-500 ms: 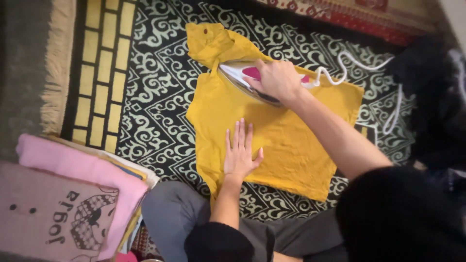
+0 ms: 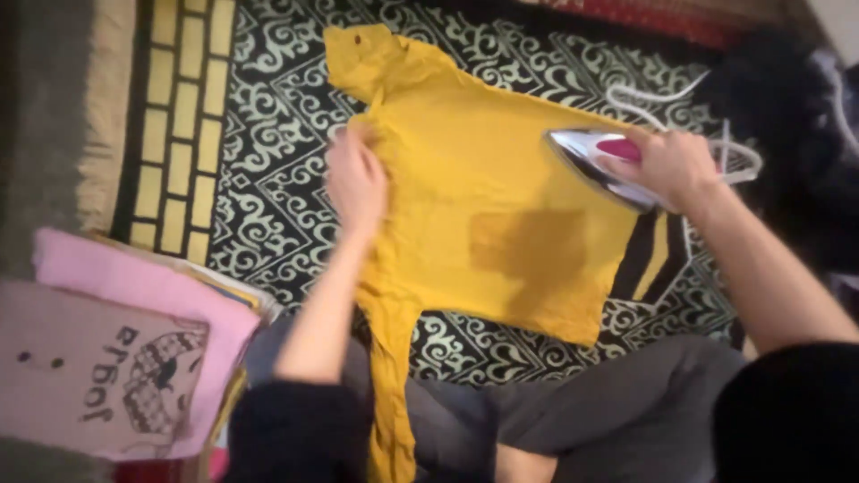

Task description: Ironing a yellow long-sleeved shirt and then folding it on the floor.

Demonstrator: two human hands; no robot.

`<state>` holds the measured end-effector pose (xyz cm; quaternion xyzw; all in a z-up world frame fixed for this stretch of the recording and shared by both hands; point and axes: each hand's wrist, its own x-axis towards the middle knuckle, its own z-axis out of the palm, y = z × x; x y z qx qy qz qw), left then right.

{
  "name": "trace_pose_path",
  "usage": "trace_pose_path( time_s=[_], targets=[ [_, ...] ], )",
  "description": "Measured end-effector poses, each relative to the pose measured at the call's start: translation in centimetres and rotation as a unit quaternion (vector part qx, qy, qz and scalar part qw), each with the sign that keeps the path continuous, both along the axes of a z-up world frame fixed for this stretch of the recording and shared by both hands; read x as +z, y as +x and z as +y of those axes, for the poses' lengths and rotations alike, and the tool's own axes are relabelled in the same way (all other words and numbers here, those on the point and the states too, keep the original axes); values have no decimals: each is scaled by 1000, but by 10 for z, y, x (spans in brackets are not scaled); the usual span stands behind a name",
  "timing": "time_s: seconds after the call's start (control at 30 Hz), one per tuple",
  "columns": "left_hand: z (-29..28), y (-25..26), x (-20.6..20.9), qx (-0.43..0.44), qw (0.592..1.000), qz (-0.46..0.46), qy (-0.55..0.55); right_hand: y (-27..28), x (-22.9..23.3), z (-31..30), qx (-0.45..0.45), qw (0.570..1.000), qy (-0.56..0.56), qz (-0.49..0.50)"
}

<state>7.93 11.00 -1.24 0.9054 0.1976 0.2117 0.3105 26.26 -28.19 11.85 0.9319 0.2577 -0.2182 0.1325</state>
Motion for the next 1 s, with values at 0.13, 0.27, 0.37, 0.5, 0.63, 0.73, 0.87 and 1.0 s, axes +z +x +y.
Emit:
trace_pose_path(
  time_s=[0.13,0.27,0.37,0.5,0.63,0.73,0.87,1.0],
  targets=[
    [64,91,38,-62,996,43,51,9,-10,-24,-2,998,50,-40],
    [93,157,-14,-132,965,214,78,14,-12,-28,26,996,62,-64],
    [97,190,-4,-93,991,83,54,11,1,-16,19,997,58,-47],
    [91,213,16,-97,989,-107,-27,11,-2,-16,16,998,47,-34],
    [84,192,-2,-170,968,-137,-120,10,1,-15,12,998,51,-42],
    [72,162,-13,-134,981,70,-120,9,0,-13,2,997,60,-47],
    [54,145,-38,-160,980,117,2,8,2,9,3,998,48,-30],
    [41,143,-10,-74,985,142,-62,8,-3,51,11,999,37,-16]
  ],
)
